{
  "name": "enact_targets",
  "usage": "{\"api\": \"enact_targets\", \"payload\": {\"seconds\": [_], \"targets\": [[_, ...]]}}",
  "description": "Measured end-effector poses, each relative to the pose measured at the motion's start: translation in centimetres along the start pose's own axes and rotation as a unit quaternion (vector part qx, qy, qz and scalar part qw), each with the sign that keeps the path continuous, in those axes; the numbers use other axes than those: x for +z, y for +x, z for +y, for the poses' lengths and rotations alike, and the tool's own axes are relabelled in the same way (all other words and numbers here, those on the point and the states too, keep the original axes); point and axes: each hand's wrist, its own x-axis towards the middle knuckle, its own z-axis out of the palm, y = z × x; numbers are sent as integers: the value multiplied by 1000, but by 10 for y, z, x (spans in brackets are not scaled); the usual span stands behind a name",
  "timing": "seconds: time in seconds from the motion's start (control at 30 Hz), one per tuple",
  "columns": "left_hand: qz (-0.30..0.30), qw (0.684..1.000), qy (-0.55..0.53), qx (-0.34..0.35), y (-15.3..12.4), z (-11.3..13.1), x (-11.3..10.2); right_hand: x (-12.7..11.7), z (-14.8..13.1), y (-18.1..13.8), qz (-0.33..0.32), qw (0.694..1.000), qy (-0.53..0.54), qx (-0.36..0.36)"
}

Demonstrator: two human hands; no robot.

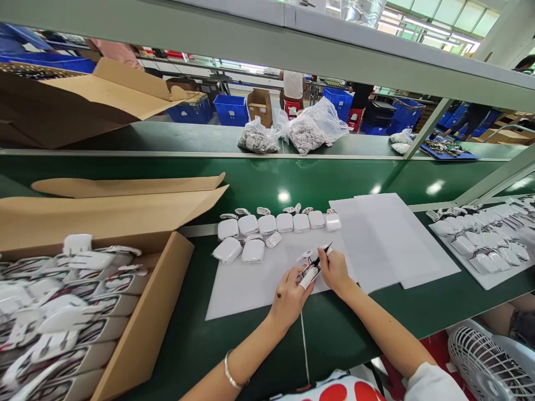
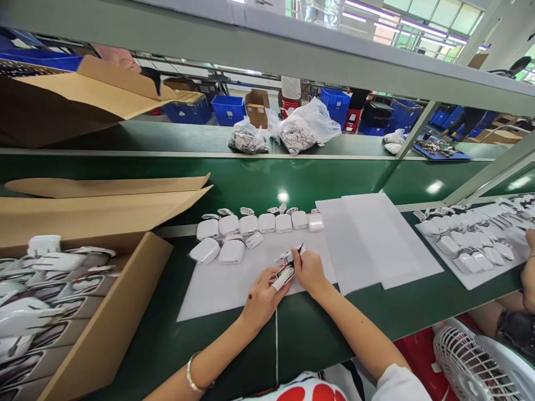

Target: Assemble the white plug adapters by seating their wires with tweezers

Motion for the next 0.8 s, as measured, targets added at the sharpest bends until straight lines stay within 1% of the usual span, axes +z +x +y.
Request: {"api": "enact_targets", "payload": {"seconds": [0.2, 0.43, 0.57, 0.7, 0.8], "targets": [[10, 1000, 2, 4, -4, 0, 2, 0, -2, -4, -13, 1000, 5, 18], [14, 1000, -3, -12, -3, -1, 2, -9, -2, 3, -4, 1000, 10, 1], [19, 1000, 2, -7, -3, -1, 1, -7, 0, 3, -8, 1000, 16, 4], [27, 1000, -1, 2, -3, -1, 1, -2, 2, -2, 26, 999, 9, 27], [38, 999, 4, -5, -6, -1, 2, -1, 1, -5, 52, 998, 0, 37]]}}
